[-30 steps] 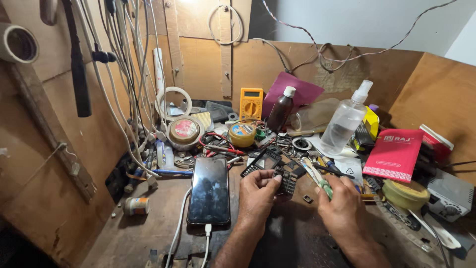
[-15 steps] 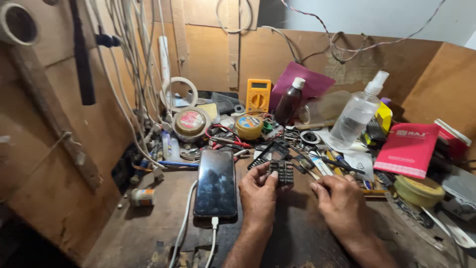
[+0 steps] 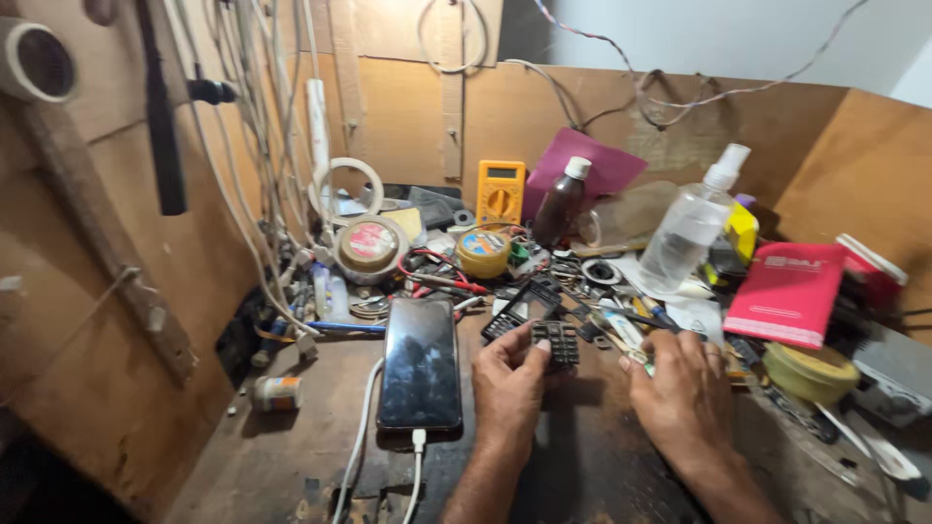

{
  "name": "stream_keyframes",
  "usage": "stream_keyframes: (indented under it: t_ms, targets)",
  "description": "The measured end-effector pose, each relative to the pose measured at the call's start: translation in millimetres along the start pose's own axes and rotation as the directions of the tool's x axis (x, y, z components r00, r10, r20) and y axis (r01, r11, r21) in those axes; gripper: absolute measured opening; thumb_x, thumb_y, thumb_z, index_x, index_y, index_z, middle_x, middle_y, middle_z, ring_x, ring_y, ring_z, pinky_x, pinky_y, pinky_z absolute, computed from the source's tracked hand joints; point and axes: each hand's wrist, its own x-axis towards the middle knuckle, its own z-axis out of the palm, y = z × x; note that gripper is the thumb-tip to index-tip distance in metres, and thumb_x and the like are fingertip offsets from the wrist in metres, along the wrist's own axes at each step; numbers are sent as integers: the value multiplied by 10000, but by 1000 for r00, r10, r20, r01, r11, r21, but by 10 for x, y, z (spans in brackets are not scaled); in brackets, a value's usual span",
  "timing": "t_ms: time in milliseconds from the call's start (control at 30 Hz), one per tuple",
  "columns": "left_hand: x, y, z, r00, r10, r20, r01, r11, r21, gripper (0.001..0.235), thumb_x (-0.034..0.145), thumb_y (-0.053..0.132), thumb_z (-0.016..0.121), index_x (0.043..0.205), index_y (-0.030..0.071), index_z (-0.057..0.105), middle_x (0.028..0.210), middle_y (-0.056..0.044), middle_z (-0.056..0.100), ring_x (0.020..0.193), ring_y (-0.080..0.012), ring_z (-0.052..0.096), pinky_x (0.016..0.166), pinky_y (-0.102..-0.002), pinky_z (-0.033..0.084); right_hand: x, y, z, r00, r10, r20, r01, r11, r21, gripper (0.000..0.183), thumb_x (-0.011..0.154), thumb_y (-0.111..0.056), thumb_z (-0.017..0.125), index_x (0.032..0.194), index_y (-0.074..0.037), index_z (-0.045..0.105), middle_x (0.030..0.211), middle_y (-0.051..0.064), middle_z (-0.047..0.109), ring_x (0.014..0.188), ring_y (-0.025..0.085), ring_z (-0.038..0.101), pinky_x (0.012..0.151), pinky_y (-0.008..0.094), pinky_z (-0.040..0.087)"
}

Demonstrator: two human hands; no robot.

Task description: The person is repairing a small electronic device, likely a mobile phone, on a cluttered workbench. They use a small tool to manipulate internal components, repeatedly opening and closing the device casing to inspect the interior.

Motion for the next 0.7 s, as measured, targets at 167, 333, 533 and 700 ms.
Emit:
stream_keyframes:
  t_ms: [167, 333, 533, 700]
  targets:
    - [-9, 28, -52, 999, -43, 23, 45, 996, -81, 264, 948, 87, 643, 1141, -92, 641, 943, -144, 735, 758, -195, 737, 697, -361, 675, 34, -20, 47, 997, 36, -75, -37, 999, -13, 140, 857, -212, 724, 919, -89, 699, 927, 133, 692, 952, 362, 638, 894, 469, 491]
    - [44, -54, -103, 995, -67, 73, 73, 994, -84, 248, 972, 129, 643, 1056, -104, 660, 911, -141, 736, 763, -204, 737, 726, -379, 684, 160, -96, -40, 964, 260, 63, -254, 820, 512, 198, 1024, -226, 605, 1061, -39, 659, 878, 178, 722, 799, 338, 710, 707, 408, 529]
    - [136, -93, -182, 994, -65, 93, 73, 993, -92, 236, 970, 141, 642, 1083, -65, 667, 933, -117, 739, 779, -186, 732, 722, -369, 663, 52, -564, -287, 970, 36, 238, -183, 755, 629, 342, 960, -234, 597, 1264, -134, 714, 830, 164, 709, 704, 348, 703, 625, 431, 551]
    - [106, -162, -160, 982, -11, 188, 32, 994, -105, 274, 990, 128, 645, 1118, -111, 686, 945, -149, 747, 755, -196, 723, 714, -348, 640, 77, -667, -456, 978, 107, 181, -179, 875, 450, 311, 963, -198, 651, 1262, -171, 734, 905, 215, 737, 782, 376, 715, 681, 424, 555]
